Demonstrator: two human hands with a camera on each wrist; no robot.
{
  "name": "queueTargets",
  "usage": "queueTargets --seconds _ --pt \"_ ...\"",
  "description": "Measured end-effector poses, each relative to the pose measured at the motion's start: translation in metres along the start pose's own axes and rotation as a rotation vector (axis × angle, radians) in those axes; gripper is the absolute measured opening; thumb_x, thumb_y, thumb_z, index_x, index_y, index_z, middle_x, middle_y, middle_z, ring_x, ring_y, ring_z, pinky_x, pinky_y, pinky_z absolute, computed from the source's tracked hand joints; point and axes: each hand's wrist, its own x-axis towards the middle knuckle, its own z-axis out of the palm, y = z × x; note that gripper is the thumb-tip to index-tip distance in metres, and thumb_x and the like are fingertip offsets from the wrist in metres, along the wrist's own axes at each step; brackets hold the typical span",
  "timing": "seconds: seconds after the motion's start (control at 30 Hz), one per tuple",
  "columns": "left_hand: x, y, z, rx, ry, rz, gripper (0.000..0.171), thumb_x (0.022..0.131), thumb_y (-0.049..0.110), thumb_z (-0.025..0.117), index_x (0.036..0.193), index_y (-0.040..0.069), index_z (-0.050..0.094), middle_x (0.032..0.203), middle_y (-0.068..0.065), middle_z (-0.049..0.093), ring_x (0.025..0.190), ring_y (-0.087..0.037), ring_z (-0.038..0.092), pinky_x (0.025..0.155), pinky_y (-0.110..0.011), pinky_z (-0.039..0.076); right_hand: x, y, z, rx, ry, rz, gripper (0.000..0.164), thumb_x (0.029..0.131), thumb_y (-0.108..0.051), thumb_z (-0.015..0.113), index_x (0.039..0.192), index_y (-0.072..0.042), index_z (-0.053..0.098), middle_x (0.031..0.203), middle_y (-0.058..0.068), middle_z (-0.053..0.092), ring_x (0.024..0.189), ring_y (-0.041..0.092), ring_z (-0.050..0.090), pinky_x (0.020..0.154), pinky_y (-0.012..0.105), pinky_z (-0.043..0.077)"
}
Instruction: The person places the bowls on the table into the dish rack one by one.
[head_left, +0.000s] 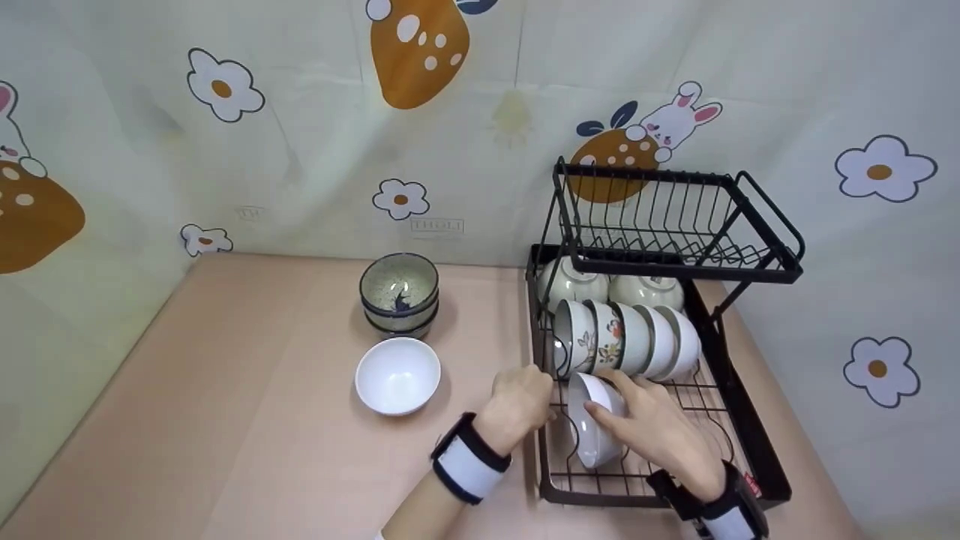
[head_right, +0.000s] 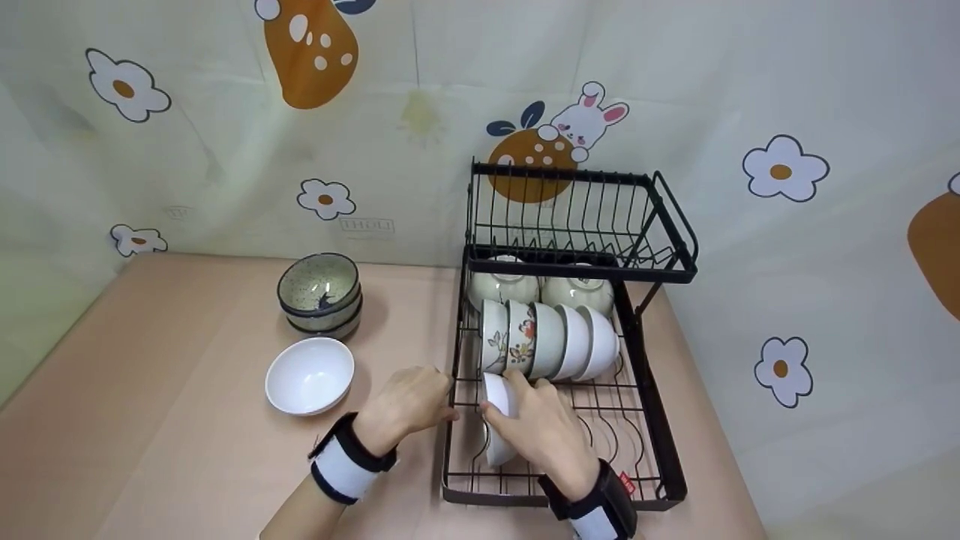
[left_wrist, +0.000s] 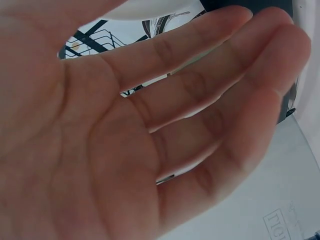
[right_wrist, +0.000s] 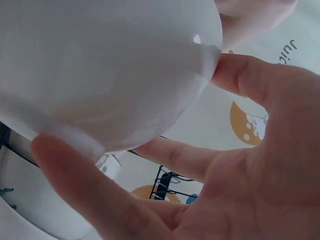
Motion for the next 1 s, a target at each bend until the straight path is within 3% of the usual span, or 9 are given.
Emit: queueTargets --seconds 0.27,0.47,0.63,0.83,1.0 --pt "0.001 -0.001 0.000 -0.002 -0.003 0.005 0.029 0.073 0.036 0.082 0.082 0.010 0.073 0.080 -0.003 0.067 0.068 -0.016 0.063 0.054 -0.028 0.052 -0.001 0.003 0.000 0.032 -0.071 -0.032 0.042 0.090 -0.032 0.065 0.124 -0.008 0.059 0.092 0.011 0.067 0.061 0.009 0.057 0.054 0.027 0.050" --pt "0.002 -0.002 0.000 -0.026 -0.025 0.008 0.030 0.073 0.036 0.081 0.083 0.008 0.072 0.083 -0.005 0.068 0.070 -0.017 0.064 0.055 -0.028 0.052 -0.001 0.005 -0.001 0.038 -0.113 -0.038 0.039 0.094 -0.026 0.059 0.127 -0.007 0.055 0.065 -0.001 0.055 0.045 0.007 0.050 0.043 0.024 0.044" --pt "0.003 -0.004 -0.001 -0.051 -0.049 0.010 0.030 0.074 0.035 0.081 0.084 0.008 0.072 0.083 -0.005 0.068 0.070 -0.017 0.063 0.055 -0.027 0.052 -0.001 0.006 -0.004 0.028 -0.118 -0.037 0.041 0.095 -0.028 0.058 0.129 -0.005 0.054 0.067 0.000 0.057 0.048 0.007 0.051 0.045 0.026 0.046" --pt "0.002 -0.006 -0.002 -0.073 -0.069 -0.001 0.029 0.076 0.034 0.080 0.084 0.007 0.071 0.085 -0.005 0.068 0.072 -0.018 0.064 0.058 -0.027 0.053 -0.001 0.005 -0.008 0.020 -0.108 0.005 0.045 0.096 -0.039 0.056 0.129 -0.009 0.056 0.071 0.002 0.058 0.055 0.009 0.054 0.058 0.035 0.052" --pt "0.003 -0.012 -0.005 -0.053 -0.055 -0.068 0.021 0.079 0.028 0.079 0.083 0.008 0.071 0.083 -0.004 0.067 0.072 -0.017 0.064 0.058 -0.028 0.053 0.001 0.007 -0.013 0.040 -0.076 0.029 0.045 0.097 -0.044 0.052 0.125 -0.010 0.057 0.060 -0.003 0.046 0.049 0.010 0.046 0.049 0.032 0.044"
